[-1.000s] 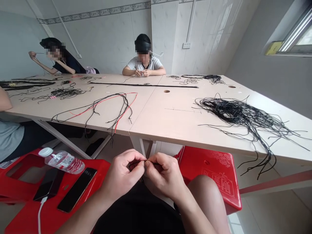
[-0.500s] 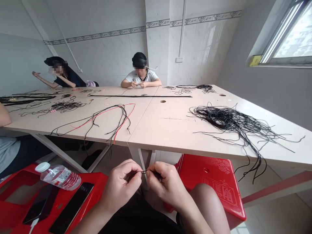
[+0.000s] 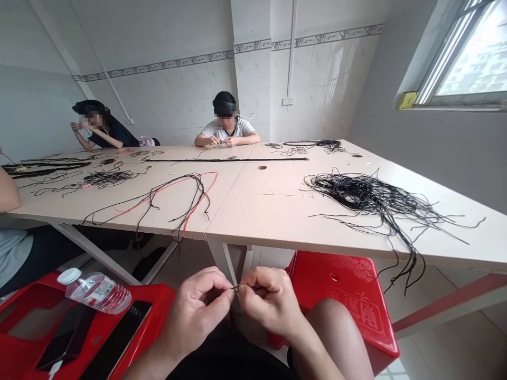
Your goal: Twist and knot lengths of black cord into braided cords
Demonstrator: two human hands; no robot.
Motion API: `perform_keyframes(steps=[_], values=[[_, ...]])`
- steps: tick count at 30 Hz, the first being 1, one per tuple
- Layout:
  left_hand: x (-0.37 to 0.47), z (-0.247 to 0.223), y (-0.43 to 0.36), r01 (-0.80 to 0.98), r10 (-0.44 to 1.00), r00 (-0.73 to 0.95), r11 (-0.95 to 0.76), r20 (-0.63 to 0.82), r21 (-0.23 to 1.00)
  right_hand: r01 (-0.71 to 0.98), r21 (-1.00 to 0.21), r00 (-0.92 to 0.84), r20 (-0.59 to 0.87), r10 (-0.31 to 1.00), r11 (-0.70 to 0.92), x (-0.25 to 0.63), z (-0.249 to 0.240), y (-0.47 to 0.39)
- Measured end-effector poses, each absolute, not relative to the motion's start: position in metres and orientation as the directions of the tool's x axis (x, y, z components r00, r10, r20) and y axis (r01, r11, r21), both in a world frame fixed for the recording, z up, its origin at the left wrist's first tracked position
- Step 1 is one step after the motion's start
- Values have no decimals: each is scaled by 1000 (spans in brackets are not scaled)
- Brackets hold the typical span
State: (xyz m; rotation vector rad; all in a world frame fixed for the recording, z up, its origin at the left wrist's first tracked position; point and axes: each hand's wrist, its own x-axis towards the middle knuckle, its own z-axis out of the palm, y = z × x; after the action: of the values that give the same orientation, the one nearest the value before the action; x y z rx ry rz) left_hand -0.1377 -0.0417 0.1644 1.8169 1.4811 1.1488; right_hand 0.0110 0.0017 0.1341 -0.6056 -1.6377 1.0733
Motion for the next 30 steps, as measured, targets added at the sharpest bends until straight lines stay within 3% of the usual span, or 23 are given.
perform_keyframes(steps=[3, 10, 19, 30], values=[[-136, 163, -42, 467, 969, 33, -233, 246, 853, -108, -882, -347, 466, 814, 459, 13, 135, 3], [-138, 157, -46, 461, 984, -35, -140, 175, 876, -121, -926, -570, 360, 739, 358, 23, 136, 2], [-138, 153, -56, 526, 997, -36, -39, 68, 849, 83, -929, -559, 257, 788, 361, 22, 132, 2], [-143, 146, -50, 671, 978, -13, -145, 207, 727, 132, -935, -554, 206, 807, 329, 17, 127, 5]])
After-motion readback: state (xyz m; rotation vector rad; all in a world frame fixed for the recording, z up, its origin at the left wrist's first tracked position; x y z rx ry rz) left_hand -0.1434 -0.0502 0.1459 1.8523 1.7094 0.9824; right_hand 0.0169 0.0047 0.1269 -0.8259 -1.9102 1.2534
